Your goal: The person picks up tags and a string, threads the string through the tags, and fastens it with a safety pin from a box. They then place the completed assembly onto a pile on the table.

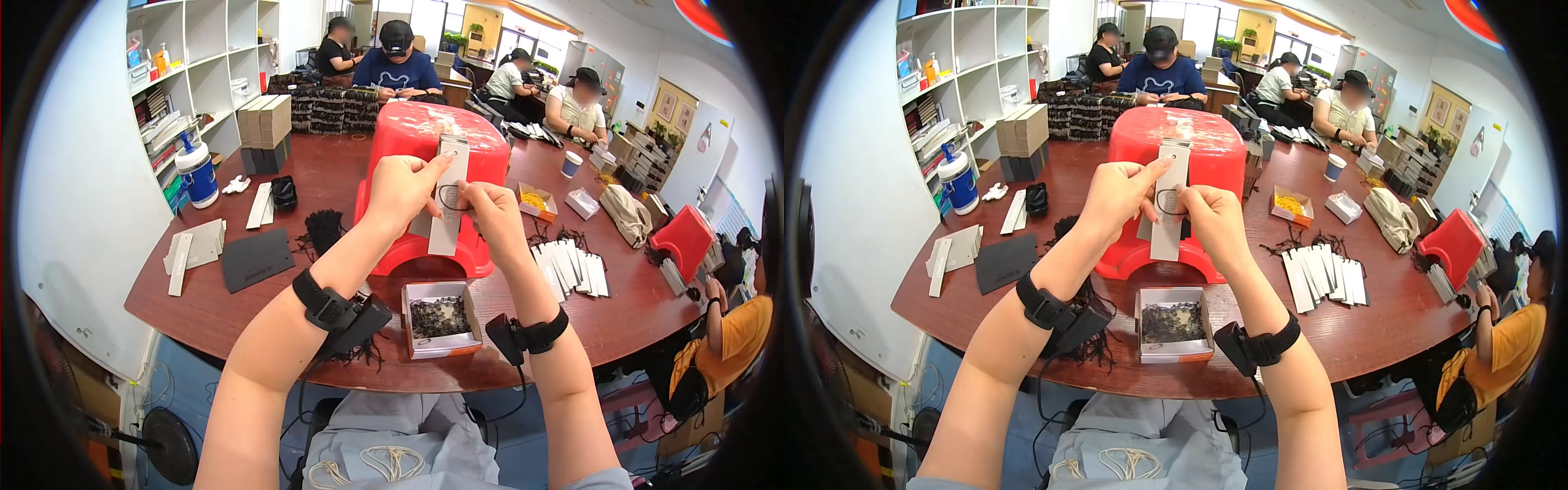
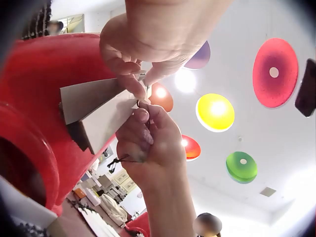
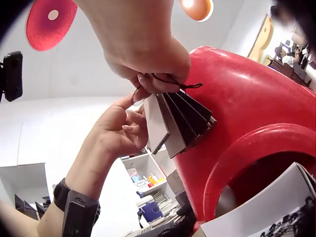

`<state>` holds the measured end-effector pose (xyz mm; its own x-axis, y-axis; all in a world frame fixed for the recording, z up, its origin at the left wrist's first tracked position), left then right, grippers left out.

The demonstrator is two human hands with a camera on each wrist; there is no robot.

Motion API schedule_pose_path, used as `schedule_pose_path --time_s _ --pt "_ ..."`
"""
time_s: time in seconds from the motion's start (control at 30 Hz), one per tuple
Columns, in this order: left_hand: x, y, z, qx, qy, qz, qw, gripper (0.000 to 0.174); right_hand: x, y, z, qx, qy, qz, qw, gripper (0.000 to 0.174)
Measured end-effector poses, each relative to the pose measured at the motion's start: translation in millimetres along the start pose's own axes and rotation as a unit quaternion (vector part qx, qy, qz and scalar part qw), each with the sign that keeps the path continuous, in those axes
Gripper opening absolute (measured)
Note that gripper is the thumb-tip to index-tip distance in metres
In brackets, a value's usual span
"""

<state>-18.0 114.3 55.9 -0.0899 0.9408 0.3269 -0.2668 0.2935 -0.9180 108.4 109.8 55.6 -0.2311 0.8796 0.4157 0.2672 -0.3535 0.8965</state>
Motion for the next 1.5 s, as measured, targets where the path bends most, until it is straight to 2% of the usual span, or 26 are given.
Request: schedule_pose_path --time_s 0.03,0.27,0.33,0.47,0.53,0.6,0.67,0.77,0.87,0.97,1.03,1.07,1.2,1.27,1.37,1.5 --pt "-0.6 -0.5 -1.3 -0.003 0.008 -0.001 1.000 0.036 -0.8 8.7 -0.5 -0.033 0.003 0.030 0.999 0.027" --pt "-1.9 -8.0 0.9 -0.025 -0.005 -0.022 0.999 0.029 13.2 33.5 -0.7 0.007 0.025 0.086 0.996 0.027" --pt "-2.9 -15.4 11.5 0.035 -0.057 -0.044 0.997 0.028 13.4 34.8 -2.4 0.005 0.029 0.086 0.996 0.027" --pt "4.4 -10.9 16.6 0.093 -0.070 -0.051 0.992 0.029 14.0 35.8 -3.4 -0.032 0.021 0.098 0.994 0.029" --pt "5.9 -12.0 19.9 0.130 -0.083 -0.059 0.986 0.035 17.3 36.6 -2.3 -0.050 0.010 0.120 0.991 0.030" --pt "8.8 -9.3 18.0 0.107 -0.075 -0.057 0.990 0.034 21.8 37.3 -0.4 -0.068 0.001 0.142 0.988 0.030" --pt "12.2 -6.3 16.1 0.085 -0.067 -0.056 0.993 0.034 25.6 35.4 3.2 -0.148 -0.024 0.148 0.978 0.031" --pt "13.7 -4.4 11.8 0.036 -0.044 -0.044 0.997 0.034 24.3 36.1 7.8 -0.151 -0.060 0.157 0.974 0.033" --pt "9.8 -7.2 6.9 0.003 -0.014 -0.028 1.000 0.026 21.4 43.0 1.8 -0.207 -0.042 0.164 0.964 0.033" --pt "10.6 -6.8 9.1 0.040 -0.030 -0.044 0.998 0.025 22.0 45.9 3.2 -0.208 -0.055 0.168 0.962 0.030" --pt "3.8 -14.6 18.1 0.108 -0.077 -0.071 0.989 0.025 25.2 44.0 7.2 -0.186 -0.055 0.173 0.966 0.027" --pt "2.4 -15.6 20.1 0.088 -0.089 -0.090 0.988 0.027 27.1 42.2 9.7 -0.163 -0.054 0.176 0.969 0.024" --pt "-0.8 -12.8 26.6 0.151 -0.106 -0.046 0.982 0.028 31.6 33.8 13.6 -0.107 -0.046 0.177 0.977 0.022" --pt "-3.7 -15.8 38.2 0.189 -0.177 -0.060 0.964 0.028 32.3 30.9 12.7 -0.135 -0.048 0.154 0.978 0.020" --pt "-2.3 -11.6 33.8 0.225 -0.147 -0.079 0.960 0.027 31.7 32.3 12.7 -0.142 -0.045 0.155 0.977 0.019" --pt "-4.6 -9.1 27.5 0.202 -0.109 -0.076 0.970 0.028 32.9 31.3 12.3 -0.141 -0.030 0.158 0.977 0.019"
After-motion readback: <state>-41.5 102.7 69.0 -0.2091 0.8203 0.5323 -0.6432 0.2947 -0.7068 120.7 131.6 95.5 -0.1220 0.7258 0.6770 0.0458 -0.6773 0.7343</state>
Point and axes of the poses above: each hand's wrist, its own x-axis towards the middle knuckle, its own z-axis out of the back of the hand, y = z × x, the point moved 10 cm from there along x, towards the middle knuckle, and after that the axes turned 15 degrees about x, right-handed, at the moved point
